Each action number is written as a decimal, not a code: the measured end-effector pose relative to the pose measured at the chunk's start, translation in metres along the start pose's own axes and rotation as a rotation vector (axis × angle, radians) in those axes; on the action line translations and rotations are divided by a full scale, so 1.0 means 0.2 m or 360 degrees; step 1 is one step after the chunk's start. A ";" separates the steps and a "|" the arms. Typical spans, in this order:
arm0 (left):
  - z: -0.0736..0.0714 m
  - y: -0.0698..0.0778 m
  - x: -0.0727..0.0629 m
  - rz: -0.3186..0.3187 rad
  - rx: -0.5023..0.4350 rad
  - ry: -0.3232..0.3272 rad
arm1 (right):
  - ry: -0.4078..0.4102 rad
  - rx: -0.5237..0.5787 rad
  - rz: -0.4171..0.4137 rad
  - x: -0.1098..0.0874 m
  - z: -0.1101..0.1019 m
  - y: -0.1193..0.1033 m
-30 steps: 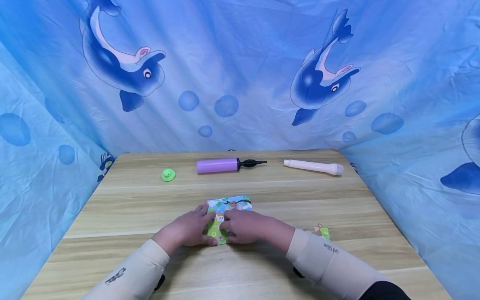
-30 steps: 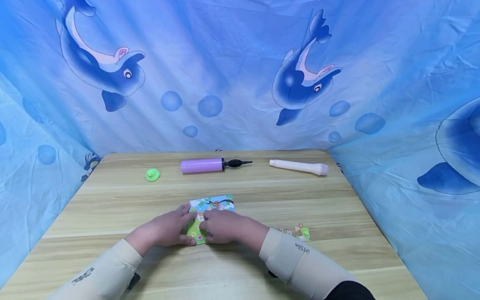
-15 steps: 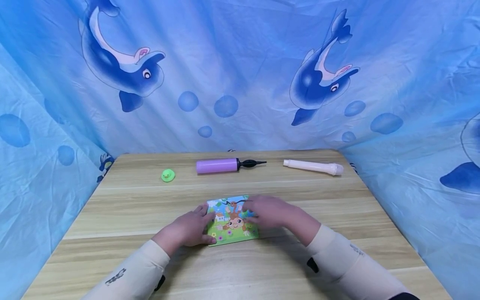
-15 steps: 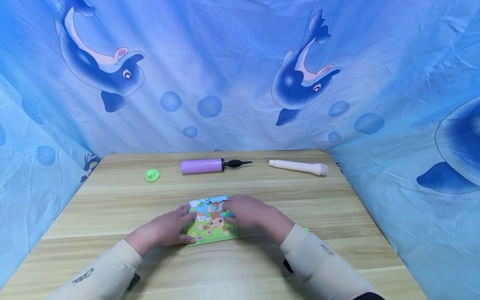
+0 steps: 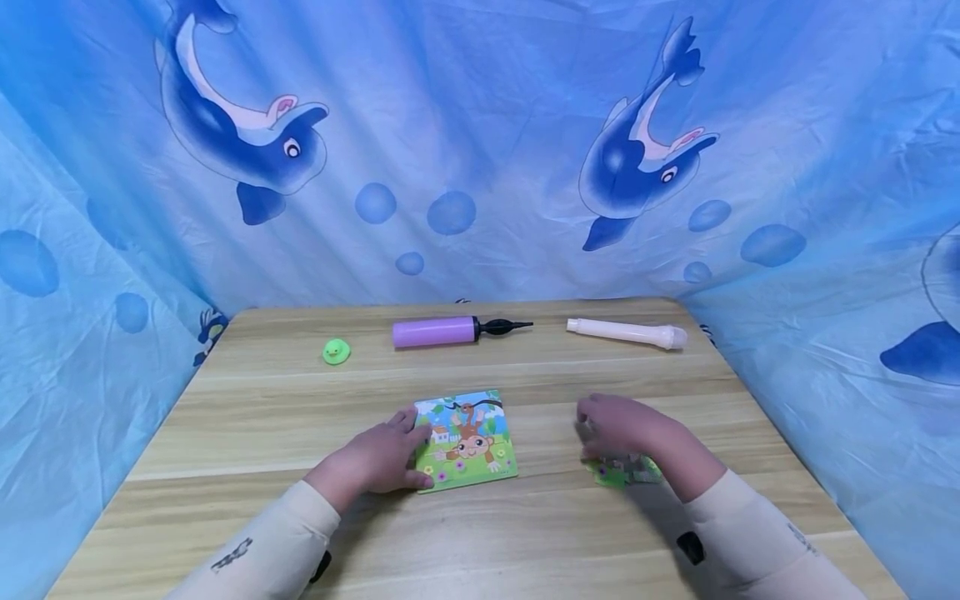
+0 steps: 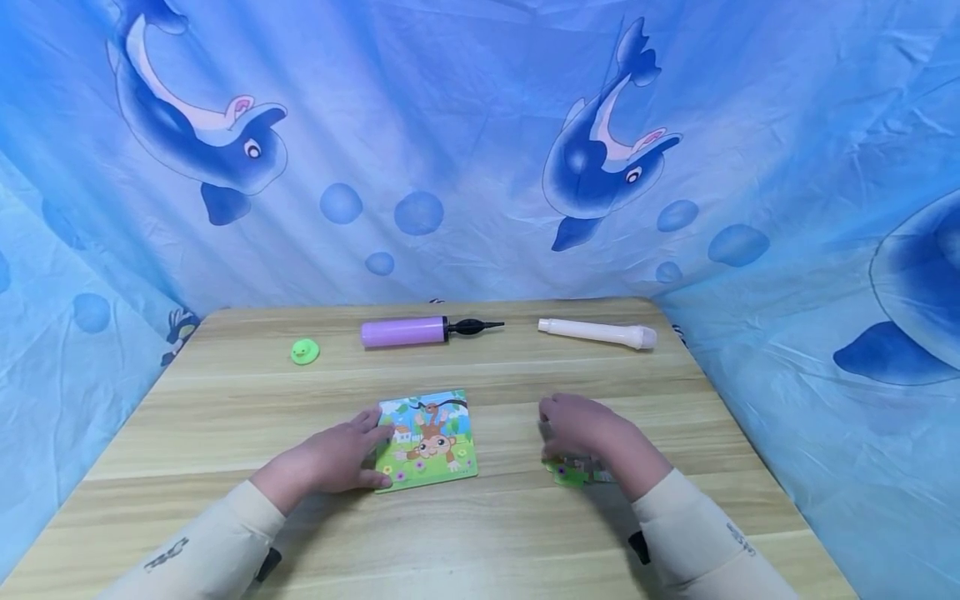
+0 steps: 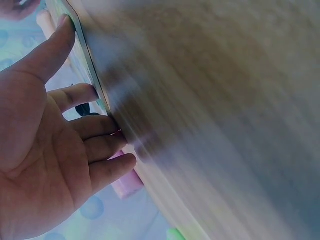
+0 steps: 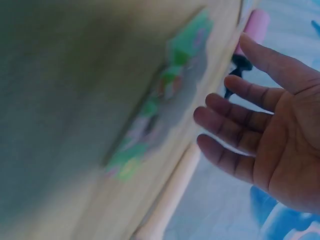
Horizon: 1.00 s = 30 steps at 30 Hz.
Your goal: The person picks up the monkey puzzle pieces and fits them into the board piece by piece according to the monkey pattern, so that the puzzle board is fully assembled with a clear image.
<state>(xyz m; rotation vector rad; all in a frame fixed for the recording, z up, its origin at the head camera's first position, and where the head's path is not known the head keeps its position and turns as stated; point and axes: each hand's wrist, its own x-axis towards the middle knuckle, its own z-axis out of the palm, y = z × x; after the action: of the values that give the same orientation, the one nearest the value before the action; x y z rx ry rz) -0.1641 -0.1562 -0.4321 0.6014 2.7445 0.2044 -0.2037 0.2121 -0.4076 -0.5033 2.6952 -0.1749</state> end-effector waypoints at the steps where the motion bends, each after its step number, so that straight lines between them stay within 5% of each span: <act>1: 0.00 0.00 0.00 0.0001 0.0005 0.0000 | -0.0024 -0.0006 0.0030 -0.01 0.01 0.02; 8: -0.01 0.01 0.00 -0.0003 0.0019 -0.0009 | -0.0134 -0.0023 0.0118 -0.06 0.05 0.08; 16: -0.01 0.00 -0.01 0.0010 0.0016 -0.0003 | -0.0108 -0.0026 -0.0058 -0.03 0.08 0.00; 30: 0.00 0.00 -0.02 0.0016 -0.0006 -0.0004 | -0.0092 -0.0052 -0.0177 0.09 0.08 -0.12</act>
<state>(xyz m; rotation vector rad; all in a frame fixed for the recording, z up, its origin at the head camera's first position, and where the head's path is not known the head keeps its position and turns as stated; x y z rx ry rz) -0.1603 -0.1575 -0.4300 0.6138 2.7386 0.2106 -0.2043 0.1818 -0.4230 -0.6582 2.6192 -0.1449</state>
